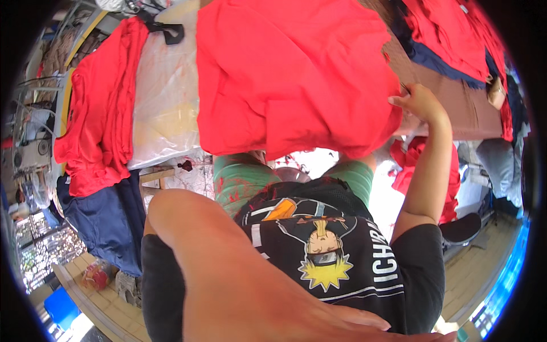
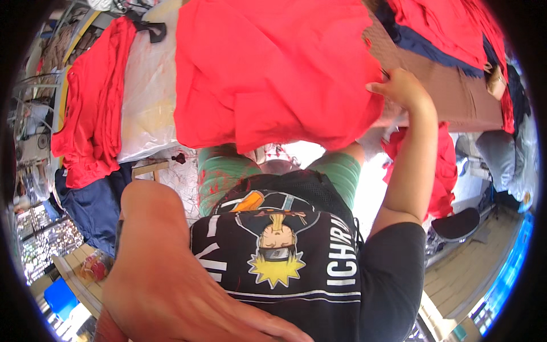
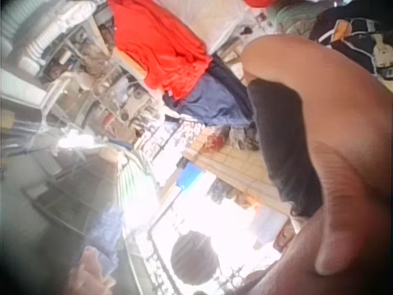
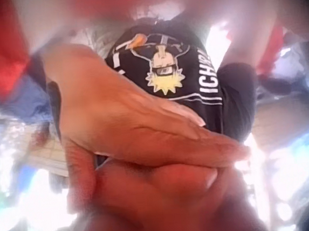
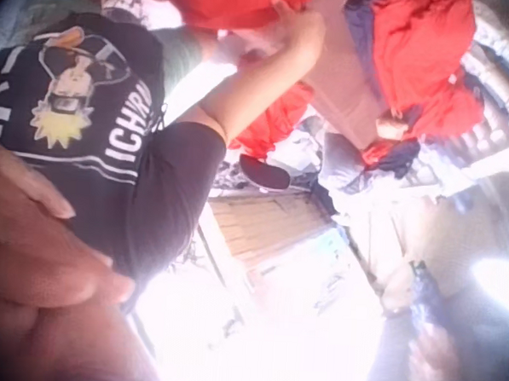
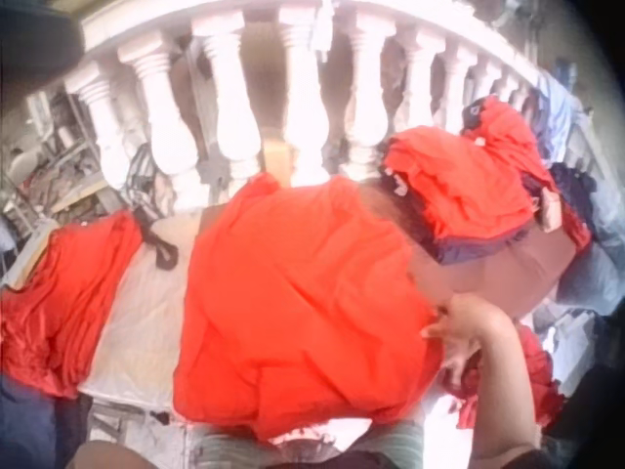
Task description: The person uses small shears to trim excess thread from the neck and seams of red shirts, handling each garment individually on a table.
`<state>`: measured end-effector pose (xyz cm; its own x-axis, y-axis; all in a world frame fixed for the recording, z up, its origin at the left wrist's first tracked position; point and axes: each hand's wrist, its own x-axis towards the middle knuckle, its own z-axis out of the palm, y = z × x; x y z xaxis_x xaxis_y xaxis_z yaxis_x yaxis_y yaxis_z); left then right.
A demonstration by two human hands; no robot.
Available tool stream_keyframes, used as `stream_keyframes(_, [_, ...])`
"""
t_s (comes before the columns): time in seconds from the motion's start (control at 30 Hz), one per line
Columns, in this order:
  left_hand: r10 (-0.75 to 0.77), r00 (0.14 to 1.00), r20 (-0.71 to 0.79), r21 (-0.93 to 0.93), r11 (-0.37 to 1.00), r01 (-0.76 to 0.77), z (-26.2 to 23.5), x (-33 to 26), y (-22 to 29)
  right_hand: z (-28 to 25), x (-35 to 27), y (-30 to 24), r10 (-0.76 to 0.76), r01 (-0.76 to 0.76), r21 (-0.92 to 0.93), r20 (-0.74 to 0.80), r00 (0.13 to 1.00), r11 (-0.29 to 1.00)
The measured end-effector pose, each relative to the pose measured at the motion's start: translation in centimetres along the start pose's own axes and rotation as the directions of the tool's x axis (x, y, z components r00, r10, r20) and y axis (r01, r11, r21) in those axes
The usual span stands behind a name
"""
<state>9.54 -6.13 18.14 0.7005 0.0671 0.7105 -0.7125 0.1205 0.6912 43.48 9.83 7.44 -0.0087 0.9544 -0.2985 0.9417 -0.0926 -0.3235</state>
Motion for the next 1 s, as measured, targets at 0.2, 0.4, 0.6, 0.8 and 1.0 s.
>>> stream_keyframes(0.2, [-0.046, 0.997, -0.057, -0.003, 0.999, 0.046, 1.1, -0.1, -0.8, 2.7, -0.3, -0.2, 0.076, -0.08, -0.056, -0.065, 0.995, 0.995])
stream_keyframes(0.4, [-0.144, 0.974, 0.177, 0.13, 0.984, 0.121, -0.5, 0.5, -0.3, 3.1, -1.0, -0.3, 0.074, -0.074, -0.005, -0.02, 0.997, 0.997])
stream_keyframes(0.6, [0.191, 0.467, -0.863, 0.432, -0.2, 0.879, -12.8, -11.5, -3.5, 6.0, -0.3, 3.5, -0.019, 0.156, 0.415, -0.316, 0.949, 0.896])
stream_keyframes(0.8, [0.602, 0.239, -0.762, 0.174, -0.166, 0.971, -16.6, -20.7, -4.2, 2.0, -0.6, 1.0, 0.162, 0.332, 0.62, -0.603, 0.781, 0.711])
stream_keyframes(1.0, [0.61, 0.554, -0.567, 0.214, -0.541, 0.813, -24.5, -19.4, 1.2, 2.5, 6.8, 3.0, -0.013, 0.134, 0.098, -0.758, 0.652, 0.986])
